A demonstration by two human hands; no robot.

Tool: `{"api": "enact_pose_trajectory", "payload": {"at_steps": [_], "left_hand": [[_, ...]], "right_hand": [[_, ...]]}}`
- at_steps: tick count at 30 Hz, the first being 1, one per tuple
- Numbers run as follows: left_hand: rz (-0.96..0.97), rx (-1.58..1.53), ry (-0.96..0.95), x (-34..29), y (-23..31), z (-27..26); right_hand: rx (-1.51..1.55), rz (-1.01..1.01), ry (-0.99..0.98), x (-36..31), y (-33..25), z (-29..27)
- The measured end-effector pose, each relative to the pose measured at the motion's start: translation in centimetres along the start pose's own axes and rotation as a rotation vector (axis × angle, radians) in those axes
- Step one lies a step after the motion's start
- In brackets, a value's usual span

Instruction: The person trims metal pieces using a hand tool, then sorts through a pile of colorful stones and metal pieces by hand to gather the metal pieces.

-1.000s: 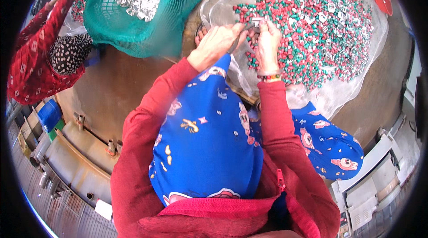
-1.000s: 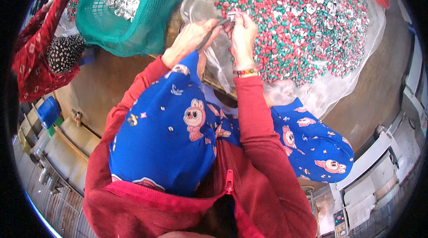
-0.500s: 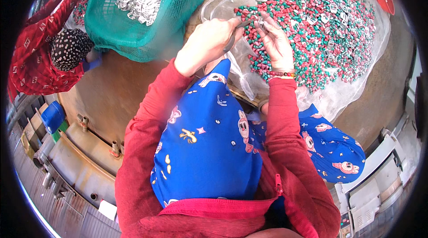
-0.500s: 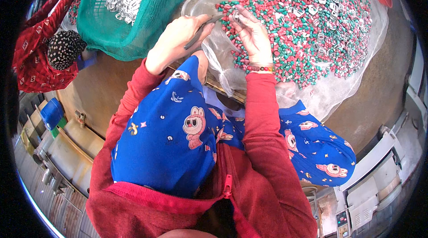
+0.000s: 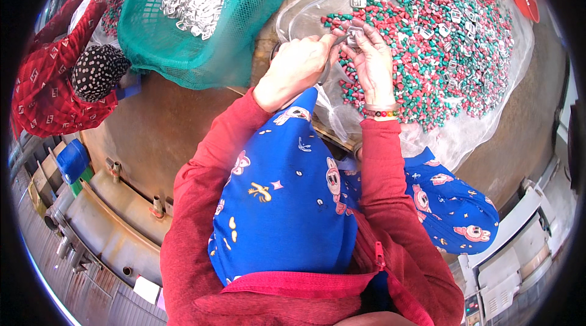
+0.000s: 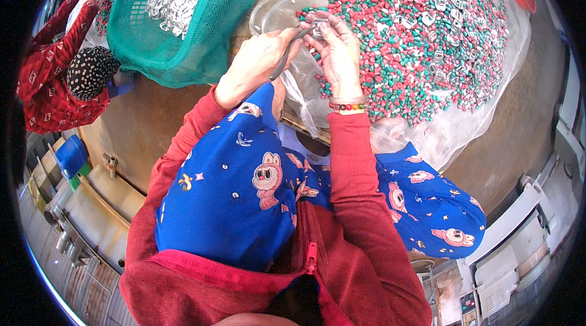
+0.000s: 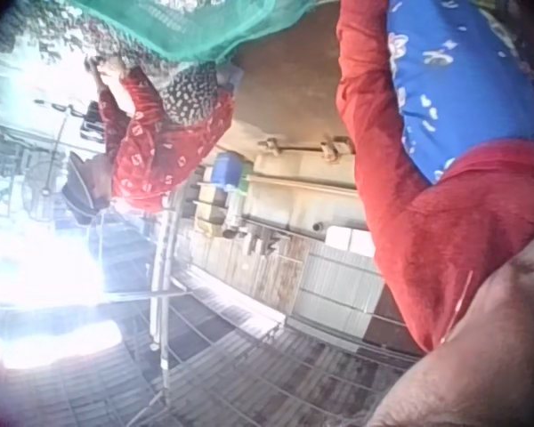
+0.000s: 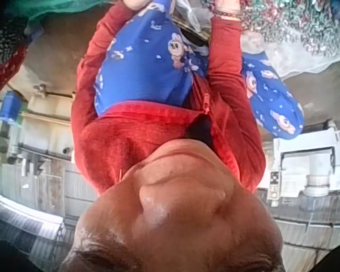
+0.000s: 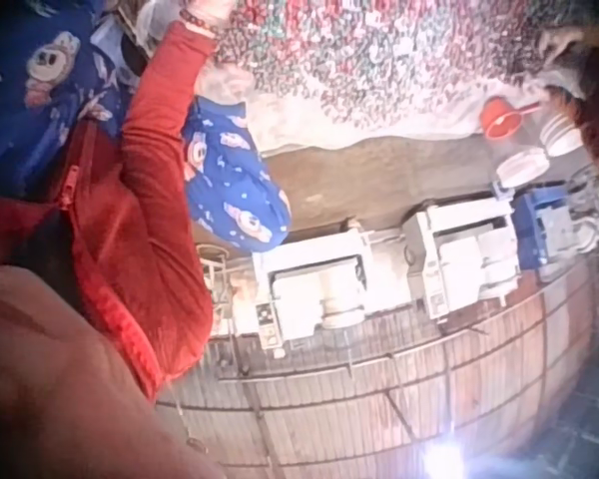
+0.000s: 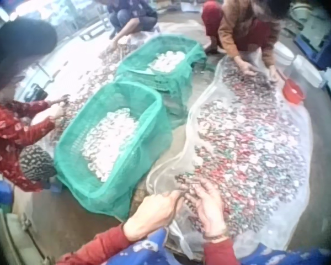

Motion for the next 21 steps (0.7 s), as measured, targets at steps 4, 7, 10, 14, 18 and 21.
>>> {"api": "enact_pose_trajectory", "payload": {"at_steps": [4,7,10,14,18,21], "left_hand": [[-0.013,0.045,-0.002,-0.2,0.1,-0.2],[0.013,0.055,0.012,-0.5,0.1,-0.1],[0.037,0.054,-0.012,-0.6,0.2,0.5],[0.01,0.061,0.021,-0.9,0.1,1.2],[0.064,-0.008,0.129,-0.3,0.8,1.5],[0.095,-0.132,0.299,-0.1,-0.8,1.3]], "right_hand": [[-0.119,0.034,0.028,-0.2,0.3,1.2],[-0.17,0.002,0.065,-0.3,0.1,1.1],[-0.173,0.029,0.073,0.0,0.7,-0.2],[-0.206,0.028,0.08,0.2,1.2,-0.6],[0.574,0.15,0.068,0.1,5.6,-5.4],[0.536,0.125,0.105,0.1,6.0,-3.4]]}}
Point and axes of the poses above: each hand's wrist, its own x-axis towards the middle knuckle, its own z-axis out of the palm, y = z × x, the point moved 6 cm from there along x, towards the middle knuckle, and after that the axes turned 9 degrees about -y, right-handed, at the moved point
